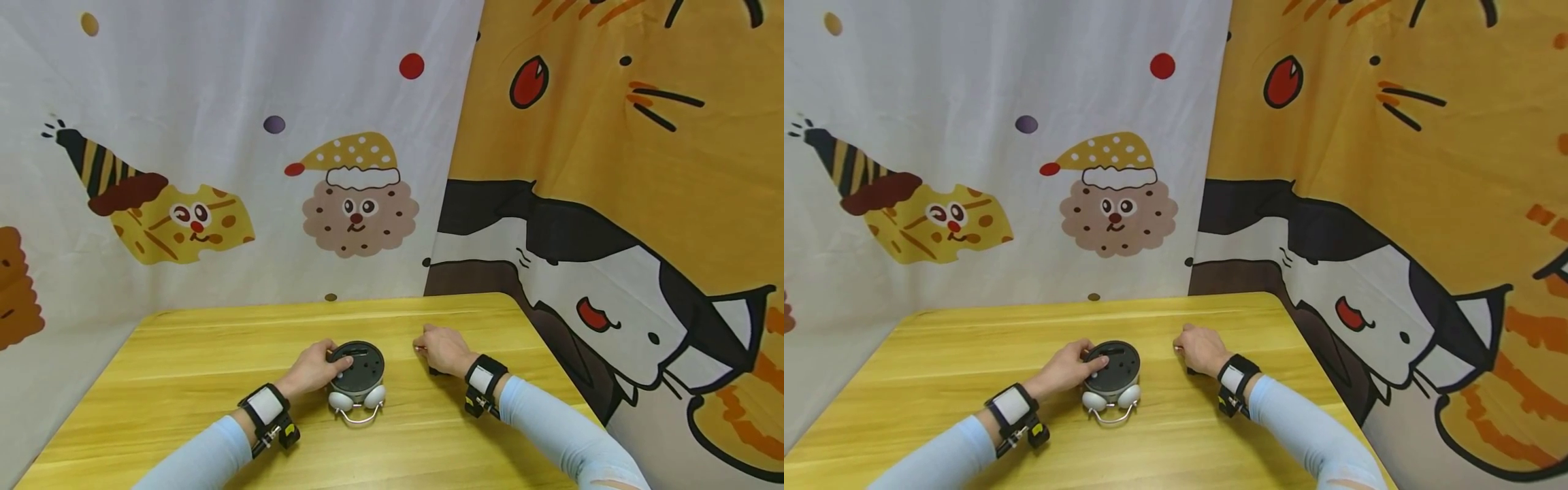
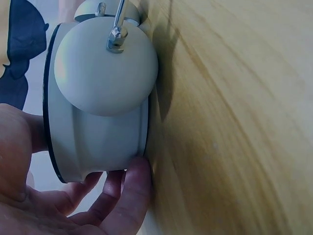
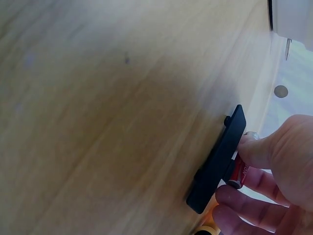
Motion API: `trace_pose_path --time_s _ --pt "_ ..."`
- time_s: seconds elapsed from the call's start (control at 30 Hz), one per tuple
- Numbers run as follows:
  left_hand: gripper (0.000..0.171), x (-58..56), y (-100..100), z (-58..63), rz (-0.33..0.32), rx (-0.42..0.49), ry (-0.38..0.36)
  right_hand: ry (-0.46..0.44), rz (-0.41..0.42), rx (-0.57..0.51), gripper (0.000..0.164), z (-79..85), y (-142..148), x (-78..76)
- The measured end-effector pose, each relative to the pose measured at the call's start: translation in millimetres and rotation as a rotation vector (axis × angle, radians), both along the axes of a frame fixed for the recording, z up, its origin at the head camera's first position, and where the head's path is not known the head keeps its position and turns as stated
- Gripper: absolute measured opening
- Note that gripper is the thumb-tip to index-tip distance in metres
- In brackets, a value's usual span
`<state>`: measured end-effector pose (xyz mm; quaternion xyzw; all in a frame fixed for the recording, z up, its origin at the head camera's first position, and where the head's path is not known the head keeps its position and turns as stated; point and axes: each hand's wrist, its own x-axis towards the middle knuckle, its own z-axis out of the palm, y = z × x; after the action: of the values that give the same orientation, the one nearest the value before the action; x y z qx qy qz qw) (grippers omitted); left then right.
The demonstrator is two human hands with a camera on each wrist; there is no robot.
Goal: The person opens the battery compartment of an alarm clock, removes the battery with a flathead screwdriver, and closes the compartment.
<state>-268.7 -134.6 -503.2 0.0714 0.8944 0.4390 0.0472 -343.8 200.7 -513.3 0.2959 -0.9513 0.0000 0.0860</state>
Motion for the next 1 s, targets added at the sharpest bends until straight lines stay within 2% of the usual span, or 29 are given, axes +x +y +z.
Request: trace_pose_path --time_s 0.1,0.13,0.33,0.37,0.53,0.57,0.6,0.77,0.8,0.9,1.0 --pt "0.041 0.1 1.1 0.4 0.009 -0.002 -0.006 0.004 0.001 0.005 0.018 0.1 0.5 -0.3" --pt "0.038 3.2 3.7 5.8 0.03 0.003 -0.027 0.002 -0.001 0.006 0.017 0.3 0.7 -0.4" --pt "0.036 2.5 4.3 4.6 0.036 -0.006 -0.02 -0.014 0.003 -0.012 0.014 2.0 1.9 1.1" --pt "0.039 -0.9 2.0 -1.7 0.019 -0.014 0.006 -0.015 0.005 -0.015 0.014 2.1 2.1 1.3" --pt "0.049 -6.2 -2.4 -11.3 -0.005 0.002 0.021 -0.031 -0.01 -0.024 0.014 1.1 2.7 -0.1" --pt "0.051 -11.0 -4.2 -19.5 -0.019 -0.008 0.04 -0.037 -0.016 -0.024 0.013 1.0 2.7 -0.5" --pt "0.049 -9.6 -2.7 -16.6 -0.007 0.001 0.02 -0.041 -0.021 -0.024 0.013 0.9 2.7 -0.8" --pt "0.052 -17.7 -5.7 -28.3 -0.025 -0.017 0.043 -0.059 -0.032 -0.033 0.012 1.8 2.6 0.1" --pt "0.052 -14.8 -5.0 -23.7 -0.017 -0.008 0.031 -0.062 -0.033 -0.033 0.012 2.0 2.7 0.5" --pt "0.055 -15.4 -6.0 -25.2 -0.031 -0.02 0.047 -0.069 -0.034 -0.036 0.012 3.0 2.7 1.0" --pt "0.051 -8.8 -3.4 -14.3 -0.012 -0.012 0.033 -0.061 -0.022 -0.034 0.011 4.0 2.4 -0.1"
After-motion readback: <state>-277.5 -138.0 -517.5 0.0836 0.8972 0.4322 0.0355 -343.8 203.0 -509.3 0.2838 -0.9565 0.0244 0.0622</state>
